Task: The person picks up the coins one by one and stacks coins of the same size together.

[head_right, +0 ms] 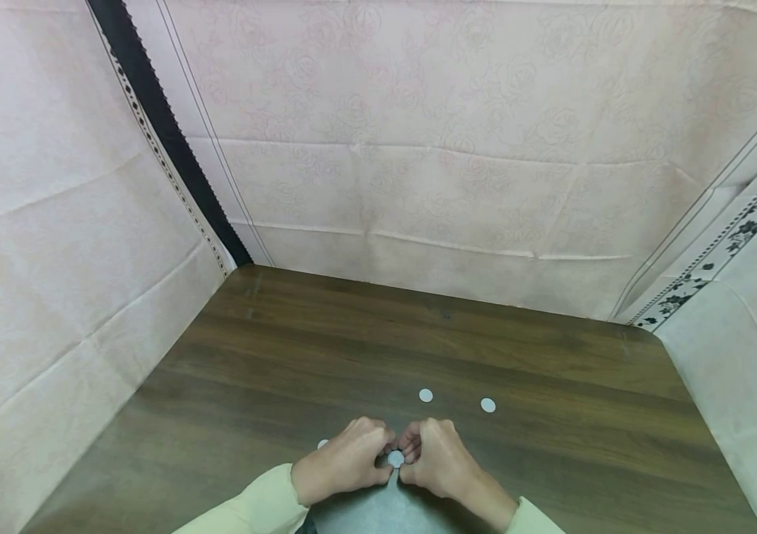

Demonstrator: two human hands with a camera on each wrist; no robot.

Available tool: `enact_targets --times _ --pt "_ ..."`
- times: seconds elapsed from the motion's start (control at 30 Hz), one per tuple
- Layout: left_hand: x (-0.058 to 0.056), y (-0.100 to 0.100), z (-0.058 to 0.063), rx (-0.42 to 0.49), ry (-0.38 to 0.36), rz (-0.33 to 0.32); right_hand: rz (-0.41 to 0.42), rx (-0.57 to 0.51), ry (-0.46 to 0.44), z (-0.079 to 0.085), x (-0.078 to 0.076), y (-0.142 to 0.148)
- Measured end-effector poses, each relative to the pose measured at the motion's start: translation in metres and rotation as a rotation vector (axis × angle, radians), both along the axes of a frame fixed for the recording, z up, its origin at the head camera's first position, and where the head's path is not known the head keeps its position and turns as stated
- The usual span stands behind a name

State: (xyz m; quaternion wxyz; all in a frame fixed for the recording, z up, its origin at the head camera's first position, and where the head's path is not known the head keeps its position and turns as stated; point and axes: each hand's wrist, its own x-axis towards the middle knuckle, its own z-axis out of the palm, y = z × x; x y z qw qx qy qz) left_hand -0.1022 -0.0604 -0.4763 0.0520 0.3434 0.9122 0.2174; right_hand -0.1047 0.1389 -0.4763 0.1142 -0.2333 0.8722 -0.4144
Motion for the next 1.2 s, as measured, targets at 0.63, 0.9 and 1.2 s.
enact_targets --times 0.63,0.9,1.2 --pt "0.0008 -0.0005 0.0009 -0.006 0.064 -0.015 0.013 0.002 0.032 0.0003 0.0005 -0.0006" --pt "0.0001 -0.0007 0.0004 -0.001 0.056 -0.019 0.02 0.001 0.021 0.0013 0.0005 -0.0002" --pt "0.0004 -0.0006 0.0002 -0.006 0.079 -0.022 0.051 0.011 0.015 0.0071 -0.0025 0.0031"
